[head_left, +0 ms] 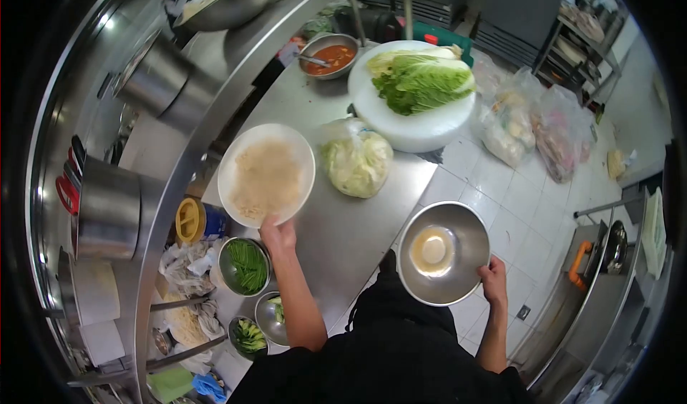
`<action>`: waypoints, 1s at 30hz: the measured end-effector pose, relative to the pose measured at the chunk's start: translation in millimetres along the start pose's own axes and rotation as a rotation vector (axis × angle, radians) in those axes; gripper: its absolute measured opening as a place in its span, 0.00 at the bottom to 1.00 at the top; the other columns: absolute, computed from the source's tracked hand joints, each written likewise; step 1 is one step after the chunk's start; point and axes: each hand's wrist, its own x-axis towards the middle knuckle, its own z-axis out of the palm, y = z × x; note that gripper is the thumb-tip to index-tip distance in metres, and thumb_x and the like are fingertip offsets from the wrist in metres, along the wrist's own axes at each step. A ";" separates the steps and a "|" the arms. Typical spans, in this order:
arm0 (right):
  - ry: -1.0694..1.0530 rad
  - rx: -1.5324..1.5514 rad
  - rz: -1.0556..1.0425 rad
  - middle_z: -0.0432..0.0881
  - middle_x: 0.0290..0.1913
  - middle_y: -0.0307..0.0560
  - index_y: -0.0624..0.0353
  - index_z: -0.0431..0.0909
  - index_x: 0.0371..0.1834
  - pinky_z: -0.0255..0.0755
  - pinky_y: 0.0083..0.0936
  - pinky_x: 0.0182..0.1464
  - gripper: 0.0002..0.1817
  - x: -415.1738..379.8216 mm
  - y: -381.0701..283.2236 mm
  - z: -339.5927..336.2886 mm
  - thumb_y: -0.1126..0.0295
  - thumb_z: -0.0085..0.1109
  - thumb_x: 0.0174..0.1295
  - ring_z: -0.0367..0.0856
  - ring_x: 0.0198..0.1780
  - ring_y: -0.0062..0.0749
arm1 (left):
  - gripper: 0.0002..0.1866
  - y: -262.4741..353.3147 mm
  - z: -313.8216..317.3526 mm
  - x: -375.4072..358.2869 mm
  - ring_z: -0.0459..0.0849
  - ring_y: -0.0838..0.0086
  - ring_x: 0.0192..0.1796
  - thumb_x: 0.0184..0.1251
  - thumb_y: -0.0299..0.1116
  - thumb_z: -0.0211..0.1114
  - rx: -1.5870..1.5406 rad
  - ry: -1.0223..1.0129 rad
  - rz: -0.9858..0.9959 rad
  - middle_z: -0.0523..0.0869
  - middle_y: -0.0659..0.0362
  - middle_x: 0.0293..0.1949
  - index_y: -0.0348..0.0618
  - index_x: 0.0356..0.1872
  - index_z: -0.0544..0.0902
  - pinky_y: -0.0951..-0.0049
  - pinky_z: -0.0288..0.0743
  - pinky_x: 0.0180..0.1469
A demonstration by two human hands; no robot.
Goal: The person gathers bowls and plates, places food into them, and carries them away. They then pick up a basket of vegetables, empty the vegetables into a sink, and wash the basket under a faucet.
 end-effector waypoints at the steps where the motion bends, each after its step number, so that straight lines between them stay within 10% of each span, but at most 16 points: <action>1: 0.027 0.050 -0.018 0.79 0.29 0.38 0.67 0.79 0.38 0.68 0.18 0.33 0.15 -7.7 1.8 -14.2 0.77 0.48 0.47 0.74 0.29 0.19 | 0.37 -1.4 6.5 -19.6 0.71 0.52 0.59 0.42 0.16 0.51 0.042 -0.030 0.025 0.70 0.47 0.58 0.39 0.63 0.63 0.48 0.69 0.60; 11: 0.603 -0.014 -0.074 0.80 0.27 0.41 0.67 0.78 0.34 0.71 0.25 0.34 0.11 -115.0 106.4 -245.7 0.74 0.51 0.50 0.73 0.30 0.20 | 0.40 -151.3 66.1 -216.4 0.71 0.53 0.61 0.41 0.23 0.52 0.431 -0.375 -0.391 0.69 0.47 0.60 0.34 0.65 0.58 0.58 0.69 0.63; 15: 0.771 0.202 0.055 0.79 0.24 0.44 0.68 0.77 0.31 0.73 0.27 0.28 0.09 -119.3 121.8 -301.4 0.75 0.51 0.49 0.77 0.26 0.25 | 0.36 -215.0 59.9 -213.1 0.77 0.65 0.41 0.56 0.45 0.67 0.716 -0.643 -0.540 0.72 0.51 0.49 0.50 0.63 0.60 0.72 0.75 0.29; 17: 0.872 0.322 0.055 0.79 0.24 0.45 0.69 0.77 0.31 0.74 0.27 0.26 0.09 -117.8 132.8 -333.9 0.75 0.51 0.49 0.78 0.25 0.26 | 0.41 -250.6 111.7 -317.1 0.72 0.53 0.60 0.39 0.22 0.52 0.615 -0.512 -0.543 0.70 0.47 0.60 0.37 0.66 0.59 0.56 0.69 0.63; 30: 1.683 0.733 -0.176 0.80 0.35 0.50 0.68 0.73 0.38 0.79 0.28 0.25 0.10 -163.4 143.6 -633.6 0.76 0.51 0.53 0.81 0.29 0.32 | 0.44 -494.8 201.5 -395.0 0.70 0.51 0.61 0.33 0.20 0.52 0.716 -0.775 -1.019 0.69 0.46 0.60 0.35 0.65 0.59 0.52 0.66 0.64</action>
